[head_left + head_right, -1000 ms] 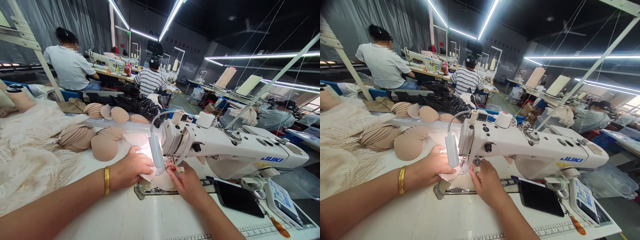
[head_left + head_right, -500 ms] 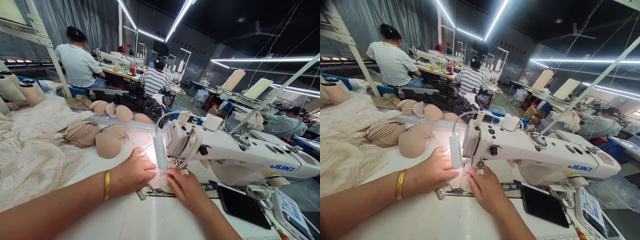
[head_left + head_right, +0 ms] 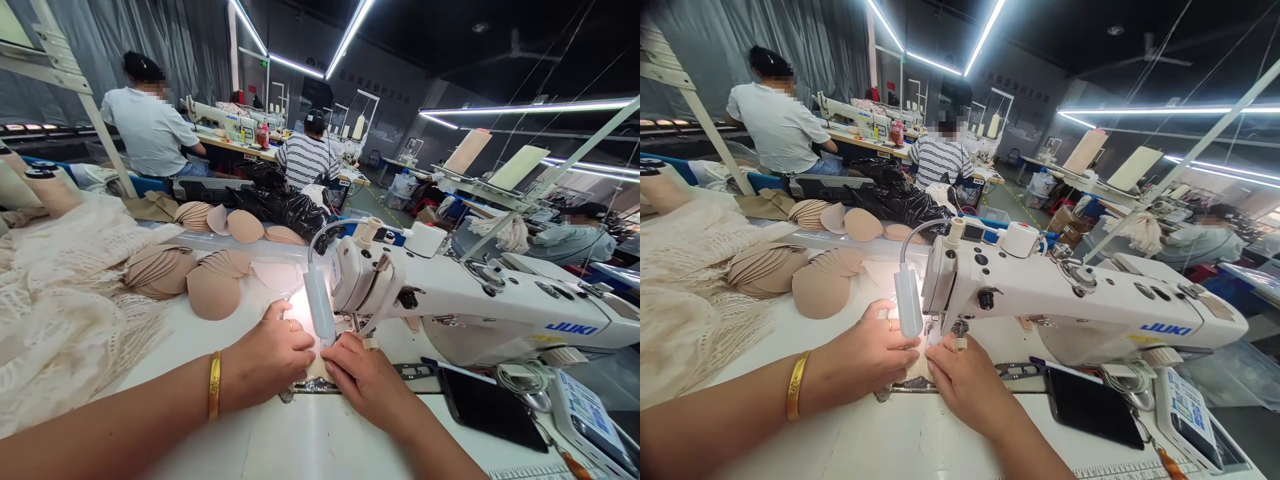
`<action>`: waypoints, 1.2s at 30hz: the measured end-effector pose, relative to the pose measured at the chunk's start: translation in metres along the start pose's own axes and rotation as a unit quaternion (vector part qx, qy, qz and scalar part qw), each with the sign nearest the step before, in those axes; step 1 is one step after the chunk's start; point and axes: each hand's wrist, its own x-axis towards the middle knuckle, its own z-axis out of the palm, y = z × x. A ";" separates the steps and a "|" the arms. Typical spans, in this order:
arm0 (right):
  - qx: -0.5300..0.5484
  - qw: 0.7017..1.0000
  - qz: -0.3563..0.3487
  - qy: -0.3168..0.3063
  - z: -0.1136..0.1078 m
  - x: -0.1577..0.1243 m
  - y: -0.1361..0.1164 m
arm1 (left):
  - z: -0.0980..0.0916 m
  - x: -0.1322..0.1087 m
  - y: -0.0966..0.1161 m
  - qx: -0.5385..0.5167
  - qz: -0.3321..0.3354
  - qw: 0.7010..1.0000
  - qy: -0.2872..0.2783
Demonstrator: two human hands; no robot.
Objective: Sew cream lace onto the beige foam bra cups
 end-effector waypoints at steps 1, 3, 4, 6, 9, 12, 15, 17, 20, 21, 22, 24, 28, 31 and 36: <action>-0.004 1.000 0.006 0.003 0.002 0.000 0.001 | -0.001 0.002 -0.002 0.003 -0.005 1.000 -0.007; -0.011 1.000 0.014 0.008 0.006 0.001 0.004 | -0.003 0.007 -0.005 0.008 -0.016 1.000 -0.022; -0.016 1.000 0.017 0.011 0.007 0.002 0.005 | -0.004 0.008 -0.006 0.008 -0.021 0.999 -0.030; -0.026 0.999 0.025 0.017 0.010 0.003 0.007 | -0.006 0.012 -0.009 0.008 -0.033 0.998 -0.046; -0.047 0.998 0.038 0.026 0.013 0.003 0.009 | -0.006 0.014 -0.011 0.006 -0.046 0.998 -0.048; -0.064 0.996 0.045 0.031 0.015 0.003 0.011 | -0.008 0.016 -0.015 0.016 -0.053 0.998 -0.036; -0.071 0.996 0.047 0.024 0.015 0.003 0.011 | -0.017 0.015 -0.031 0.055 -0.109 0.993 -0.003; -0.066 0.996 0.049 0.018 0.015 0.003 0.010 | -0.025 0.012 -0.046 0.113 -0.206 0.972 0.022; -0.047 0.997 0.065 0.002 0.014 0.003 0.010 | -0.032 0.006 -0.063 0.159 -0.294 0.942 -0.041; -0.039 0.997 0.069 -0.003 0.013 0.004 0.009 | -0.033 0.004 -0.065 0.154 -0.292 0.941 -0.075; -0.031 0.997 0.072 -0.004 0.013 0.004 0.009 | -0.033 0.003 -0.064 0.143 -0.283 0.943 -0.103; -0.022 0.997 0.068 0.002 0.012 0.005 0.009 | -0.035 0.002 -0.055 0.120 -0.263 0.948 -0.132; -0.019 0.998 0.066 0.005 0.010 0.006 0.010 | -0.040 0.005 -0.024 0.025 -0.211 0.960 -0.183; -0.023 0.998 0.066 -0.002 0.009 0.006 0.009 | -0.040 0.008 -0.012 -0.087 -0.159 0.970 -0.161; -0.023 0.998 0.056 0.010 0.007 0.007 0.008 | -0.028 0.014 -0.009 -0.118 -0.097 0.981 -0.118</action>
